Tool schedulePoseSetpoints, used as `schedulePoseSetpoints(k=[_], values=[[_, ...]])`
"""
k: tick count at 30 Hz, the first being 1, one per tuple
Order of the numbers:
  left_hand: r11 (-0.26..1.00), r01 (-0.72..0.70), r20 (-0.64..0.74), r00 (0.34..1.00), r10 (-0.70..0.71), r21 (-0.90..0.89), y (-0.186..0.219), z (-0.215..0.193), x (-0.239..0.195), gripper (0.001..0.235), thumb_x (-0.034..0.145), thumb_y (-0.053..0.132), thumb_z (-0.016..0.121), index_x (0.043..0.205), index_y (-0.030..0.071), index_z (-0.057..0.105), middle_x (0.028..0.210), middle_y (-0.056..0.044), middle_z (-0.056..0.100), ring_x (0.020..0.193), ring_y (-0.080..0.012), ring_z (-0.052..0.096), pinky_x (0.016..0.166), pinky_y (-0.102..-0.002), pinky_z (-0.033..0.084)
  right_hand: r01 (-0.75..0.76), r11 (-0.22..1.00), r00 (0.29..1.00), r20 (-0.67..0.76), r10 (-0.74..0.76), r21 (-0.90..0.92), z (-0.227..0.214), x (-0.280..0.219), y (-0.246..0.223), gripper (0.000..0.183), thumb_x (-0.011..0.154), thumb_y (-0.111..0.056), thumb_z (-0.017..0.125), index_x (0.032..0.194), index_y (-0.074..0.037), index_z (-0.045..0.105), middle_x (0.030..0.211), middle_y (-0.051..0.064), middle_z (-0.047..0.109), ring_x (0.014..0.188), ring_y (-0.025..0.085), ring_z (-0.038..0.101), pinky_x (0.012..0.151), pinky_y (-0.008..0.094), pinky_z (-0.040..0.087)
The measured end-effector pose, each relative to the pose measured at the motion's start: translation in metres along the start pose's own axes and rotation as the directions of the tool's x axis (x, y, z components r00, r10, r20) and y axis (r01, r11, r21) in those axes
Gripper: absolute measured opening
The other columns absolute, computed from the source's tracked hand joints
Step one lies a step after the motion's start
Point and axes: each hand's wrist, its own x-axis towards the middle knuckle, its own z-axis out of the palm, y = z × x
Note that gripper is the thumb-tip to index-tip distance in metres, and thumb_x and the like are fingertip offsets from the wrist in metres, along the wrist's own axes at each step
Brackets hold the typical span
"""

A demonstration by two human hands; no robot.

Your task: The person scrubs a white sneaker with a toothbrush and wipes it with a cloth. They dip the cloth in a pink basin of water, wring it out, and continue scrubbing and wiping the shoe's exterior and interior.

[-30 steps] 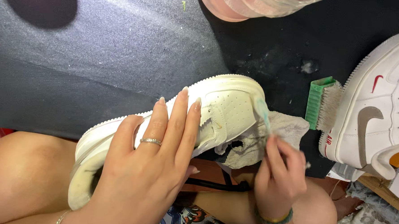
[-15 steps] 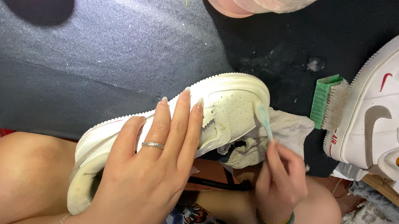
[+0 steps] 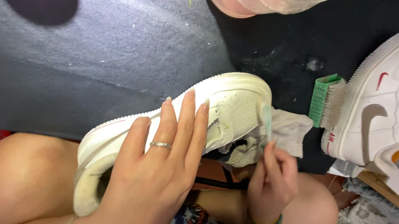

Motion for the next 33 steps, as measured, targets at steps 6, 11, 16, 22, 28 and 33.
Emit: schedulePoseSetpoints(k=[6,11,16,22,28,33], values=[[1.0,0.02,0.0,1.0,-0.02,0.006,0.003,0.004,-0.002,0.054,0.091,0.02,0.05,0.139,-0.001,0.061,0.14,-0.018,0.063,0.122,-0.0286,0.062,0.098,-0.039,0.047,-0.132,0.99,0.991,0.003,0.132,0.057,-0.008,-0.002,-0.001,0.04,0.101,0.01,0.064,0.14,0.004,0.061,0.108,0.014,0.065,0.09,0.018,0.064,0.077,0.029,0.05],[1.0,0.028,-0.029,0.999,-0.028,0.012,0.002,0.002,0.003,0.052,0.092,0.02,0.049,0.138,-0.001,0.061,0.14,-0.018,0.063,0.121,-0.0284,0.062,0.097,-0.04,0.048,-0.093,0.995,0.992,0.086,0.09,0.032,-0.005,0.03,-0.018,0.042,0.098,0.009,0.065,0.14,0.004,0.062,0.101,0.012,0.065,0.086,0.018,0.063,0.072,0.027,0.05],[0.999,0.038,-0.014,0.999,-0.038,0.033,0.004,0.003,0.003,0.049,0.094,0.021,0.05,0.138,0.001,0.062,0.139,-0.016,0.063,0.122,-0.0259,0.062,0.097,-0.039,0.049,0.036,0.999,0.991,0.128,-0.031,-0.033,-0.01,0.041,-0.041,0.042,0.091,0.01,0.066,0.132,0.001,0.067,0.099,0.011,0.064,0.086,0.018,0.064,0.071,0.027,0.051],[0.995,0.02,-0.046,0.999,-0.016,0.099,0.003,0.006,0.003,0.049,0.093,0.021,0.05,0.135,0.0,0.065,0.137,-0.017,0.065,0.117,-0.0263,0.063,0.092,-0.039,0.048,-0.089,0.995,0.992,0.082,0.093,-0.04,-0.012,0.043,-0.045,0.045,0.092,0.012,0.066,0.136,0.004,0.064,0.102,0.012,0.061,0.089,0.018,0.062,0.072,0.028,0.05],[0.997,0.033,-0.062,0.998,-0.03,0.063,0.003,0.006,0.004,0.051,0.092,0.022,0.049,0.134,-0.001,0.065,0.138,-0.017,0.065,0.117,-0.0267,0.062,0.092,-0.039,0.049,-0.158,0.985,0.987,0.015,0.157,0.063,0.002,0.024,-0.025,0.041,0.095,0.013,0.065,0.135,0.001,0.066,0.102,0.01,0.061,0.078,0.017,0.058,0.064,0.028,0.047],[0.998,0.006,-0.039,0.999,-0.003,0.064,0.003,0.002,0.002,0.051,0.091,0.021,0.05,0.135,-0.001,0.064,0.138,-0.018,0.065,0.117,-0.0275,0.064,0.093,-0.038,0.049,0.056,0.997,0.997,0.054,-0.053,-0.056,0.004,0.015,-0.019,0.043,0.091,0.011,0.069,0.132,-0.003,0.068,0.105,0.01,0.063,0.09,0.022,0.063,0.075,0.031,0.05]])
